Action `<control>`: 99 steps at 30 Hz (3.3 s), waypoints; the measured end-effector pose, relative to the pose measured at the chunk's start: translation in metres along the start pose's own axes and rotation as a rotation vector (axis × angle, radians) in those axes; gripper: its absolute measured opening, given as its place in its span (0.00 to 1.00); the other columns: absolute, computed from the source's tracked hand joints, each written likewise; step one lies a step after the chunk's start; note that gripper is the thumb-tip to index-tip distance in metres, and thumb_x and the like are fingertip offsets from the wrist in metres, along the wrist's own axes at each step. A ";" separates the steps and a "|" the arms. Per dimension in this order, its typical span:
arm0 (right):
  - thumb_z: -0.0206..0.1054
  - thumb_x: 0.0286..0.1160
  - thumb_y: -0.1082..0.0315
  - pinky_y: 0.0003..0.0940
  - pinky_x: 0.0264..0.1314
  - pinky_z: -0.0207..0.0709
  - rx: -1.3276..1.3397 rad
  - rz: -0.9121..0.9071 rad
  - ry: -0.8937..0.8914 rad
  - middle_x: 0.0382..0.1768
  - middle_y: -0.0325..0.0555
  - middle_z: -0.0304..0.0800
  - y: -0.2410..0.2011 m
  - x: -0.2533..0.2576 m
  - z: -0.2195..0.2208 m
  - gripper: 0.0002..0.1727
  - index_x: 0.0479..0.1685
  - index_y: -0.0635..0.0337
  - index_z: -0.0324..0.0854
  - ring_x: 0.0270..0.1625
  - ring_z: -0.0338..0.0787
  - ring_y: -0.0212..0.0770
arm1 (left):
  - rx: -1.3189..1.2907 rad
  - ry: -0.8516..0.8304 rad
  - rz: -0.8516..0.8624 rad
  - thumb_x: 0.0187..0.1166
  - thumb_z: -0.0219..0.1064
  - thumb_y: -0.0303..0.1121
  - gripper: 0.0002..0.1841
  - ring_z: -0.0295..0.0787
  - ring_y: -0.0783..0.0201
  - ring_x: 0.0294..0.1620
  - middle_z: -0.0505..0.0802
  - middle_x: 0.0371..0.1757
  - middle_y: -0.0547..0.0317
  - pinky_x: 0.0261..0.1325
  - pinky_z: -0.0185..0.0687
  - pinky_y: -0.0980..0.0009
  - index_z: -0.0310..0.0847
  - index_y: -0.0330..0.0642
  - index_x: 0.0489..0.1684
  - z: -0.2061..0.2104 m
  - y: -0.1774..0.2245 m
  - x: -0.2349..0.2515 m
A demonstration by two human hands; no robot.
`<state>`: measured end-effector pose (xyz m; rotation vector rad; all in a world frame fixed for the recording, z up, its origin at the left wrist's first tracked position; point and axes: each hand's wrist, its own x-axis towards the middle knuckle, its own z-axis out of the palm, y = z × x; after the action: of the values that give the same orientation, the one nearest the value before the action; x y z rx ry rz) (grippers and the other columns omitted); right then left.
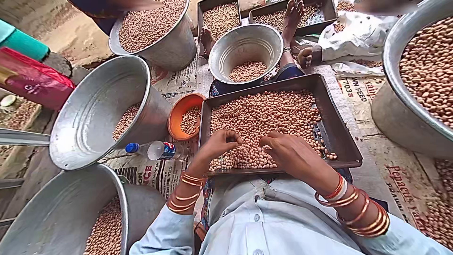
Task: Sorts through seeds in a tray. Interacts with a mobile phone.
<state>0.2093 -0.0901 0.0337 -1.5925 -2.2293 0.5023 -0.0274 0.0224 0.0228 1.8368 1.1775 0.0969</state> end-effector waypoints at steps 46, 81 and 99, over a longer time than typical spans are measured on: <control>0.73 0.76 0.68 0.58 0.49 0.84 0.271 0.135 -0.015 0.45 0.47 0.96 0.054 0.077 -0.022 0.14 0.59 0.52 0.89 0.44 0.94 0.50 | -0.608 0.116 -0.063 0.82 0.58 0.15 0.23 0.89 0.71 0.40 0.90 0.49 0.56 0.46 0.88 0.74 0.69 0.38 0.76 0.022 0.014 0.012; 0.77 0.64 0.74 0.70 0.58 0.78 -0.085 0.477 -0.154 0.70 0.69 0.78 0.146 0.086 -0.022 0.38 0.82 0.50 0.76 0.68 0.82 0.73 | 0.649 0.281 -0.097 0.71 0.76 0.26 0.22 0.83 0.32 0.68 0.86 0.66 0.33 0.66 0.79 0.34 0.83 0.32 0.66 -0.016 -0.026 0.085; 0.63 0.75 0.83 0.32 0.28 0.79 0.886 0.252 0.104 0.39 0.50 0.89 0.054 0.018 -0.032 0.21 0.67 0.60 0.80 0.29 0.86 0.38 | -1.071 0.145 -0.128 0.78 0.59 0.14 0.12 0.87 0.72 0.23 0.91 0.30 0.61 0.27 0.85 0.77 0.79 0.43 0.48 0.036 0.050 0.033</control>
<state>0.2639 -0.0544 0.0377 -1.3365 -1.3845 1.2268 0.0423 0.0177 0.0257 0.8150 1.0222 0.6593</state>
